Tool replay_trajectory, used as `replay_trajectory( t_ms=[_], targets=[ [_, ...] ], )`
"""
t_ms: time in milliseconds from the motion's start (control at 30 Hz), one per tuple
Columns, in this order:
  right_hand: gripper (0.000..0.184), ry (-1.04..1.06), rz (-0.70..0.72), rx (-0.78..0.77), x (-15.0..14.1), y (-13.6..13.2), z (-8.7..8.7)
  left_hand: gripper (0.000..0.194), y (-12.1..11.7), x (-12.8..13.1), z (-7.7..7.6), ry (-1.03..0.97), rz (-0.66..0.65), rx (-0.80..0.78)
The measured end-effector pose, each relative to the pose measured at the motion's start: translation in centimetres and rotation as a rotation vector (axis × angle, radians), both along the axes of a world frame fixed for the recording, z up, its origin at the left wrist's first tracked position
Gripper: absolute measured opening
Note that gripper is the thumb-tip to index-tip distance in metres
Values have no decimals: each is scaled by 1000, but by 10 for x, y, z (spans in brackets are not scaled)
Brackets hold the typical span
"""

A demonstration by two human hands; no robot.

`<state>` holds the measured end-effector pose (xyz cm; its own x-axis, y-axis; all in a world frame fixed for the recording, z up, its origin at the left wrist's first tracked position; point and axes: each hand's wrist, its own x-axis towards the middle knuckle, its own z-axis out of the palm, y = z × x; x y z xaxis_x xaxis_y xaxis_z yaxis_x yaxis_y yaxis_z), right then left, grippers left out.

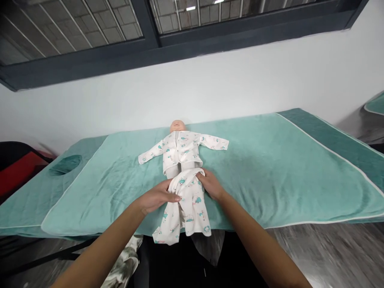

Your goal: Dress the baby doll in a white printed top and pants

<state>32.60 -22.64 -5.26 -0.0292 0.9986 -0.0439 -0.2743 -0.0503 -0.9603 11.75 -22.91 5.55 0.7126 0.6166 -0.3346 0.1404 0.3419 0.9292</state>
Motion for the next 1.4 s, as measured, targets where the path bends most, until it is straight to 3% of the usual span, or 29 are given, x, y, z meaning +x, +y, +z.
replay_trajectory(
  t_ms=[133,300,433,533,633,733,833,967,1100,1167,1267,1400],
  targets=[
    [37,117,65,-91,0,-5,7,45,-3,-2,-11,-52,-86,-31],
    [36,252,68,-153,0,-6,11,70,-5,4,-17,-68,7,-10],
    [34,372,123,-137,3,-5,4,66,-2,4,-15,-17,79,-11],
    [36,449,129,-125,5,-4,0,52,7,7,-12,82,190,96],
    [41,468,132,-150,5,-5,1,32,22,17,-11,179,408,313],
    [43,429,120,-148,3,-6,3,20,38,29,-12,255,547,504],
    [49,317,99,-76,4,0,6,16,48,37,-11,269,563,584],
    [44,-14,37,75,15,29,12,15,49,33,-10,215,575,496],
    [31,-240,-102,56,19,64,16,20,49,25,-9,193,567,344],
    [26,-306,-129,53,16,72,16,22,56,24,-10,246,581,382],
    [19,-348,-195,66,13,74,10,18,72,28,-15,320,658,506],
    [25,-168,-226,111,16,67,3,25,82,27,-16,233,641,416]
  ],
)
